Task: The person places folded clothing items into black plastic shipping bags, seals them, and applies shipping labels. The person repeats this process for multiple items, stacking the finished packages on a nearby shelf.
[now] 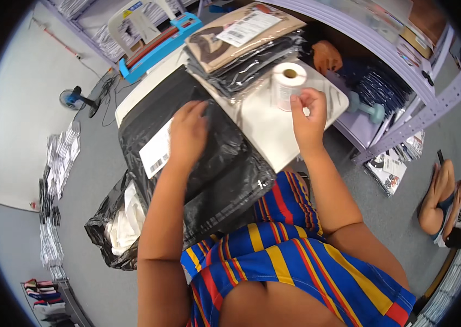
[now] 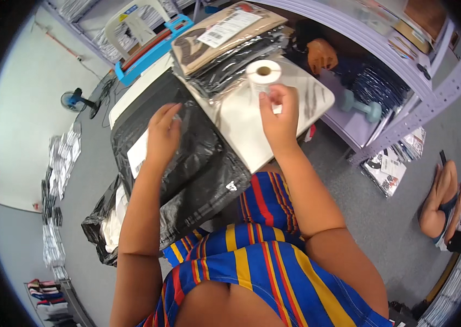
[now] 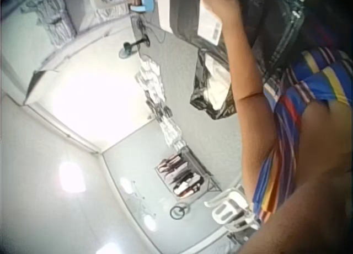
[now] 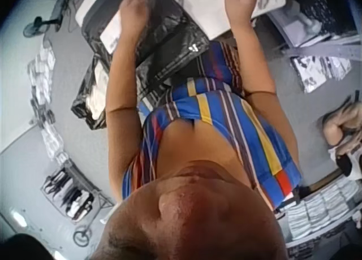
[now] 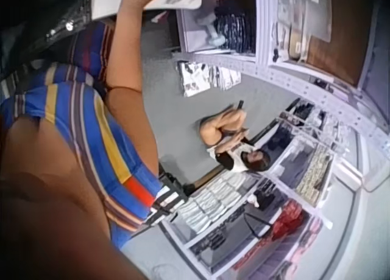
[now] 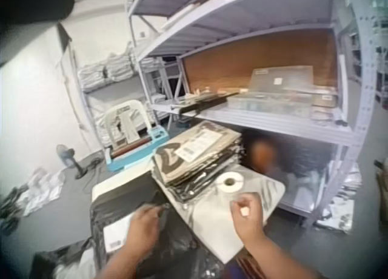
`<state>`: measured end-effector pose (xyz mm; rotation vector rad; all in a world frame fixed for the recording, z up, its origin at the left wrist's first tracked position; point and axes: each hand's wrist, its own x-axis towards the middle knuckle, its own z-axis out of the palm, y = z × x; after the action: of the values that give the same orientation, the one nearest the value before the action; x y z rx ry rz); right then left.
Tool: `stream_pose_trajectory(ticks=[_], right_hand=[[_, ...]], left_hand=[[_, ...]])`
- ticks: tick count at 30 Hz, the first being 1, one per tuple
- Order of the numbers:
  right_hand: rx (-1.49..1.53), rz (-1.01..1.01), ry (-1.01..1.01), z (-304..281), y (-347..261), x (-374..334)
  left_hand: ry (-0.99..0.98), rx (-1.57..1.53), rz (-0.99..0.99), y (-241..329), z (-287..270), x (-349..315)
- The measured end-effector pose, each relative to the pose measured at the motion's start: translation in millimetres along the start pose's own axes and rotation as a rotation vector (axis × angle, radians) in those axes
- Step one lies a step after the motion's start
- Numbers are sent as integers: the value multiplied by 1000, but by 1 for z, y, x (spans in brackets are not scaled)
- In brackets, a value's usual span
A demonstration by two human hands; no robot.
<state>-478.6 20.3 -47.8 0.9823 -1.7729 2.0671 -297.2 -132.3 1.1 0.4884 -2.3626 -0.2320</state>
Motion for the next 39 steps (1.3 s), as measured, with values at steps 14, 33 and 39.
stream_pose_trajectory(ticks=[14, 33, 39], right_hand=[[-61, 83, -146, -30, 26, 21], [-263, 6, -91, -23, 11, 19], [-236, 35, -134, -28, 20, 20]], left_hand=[[-361, -123, 275, 89, 82, 90], [-191, -4, 239, 112, 79, 88], [-291, -69, 254, 98, 75, 87]])
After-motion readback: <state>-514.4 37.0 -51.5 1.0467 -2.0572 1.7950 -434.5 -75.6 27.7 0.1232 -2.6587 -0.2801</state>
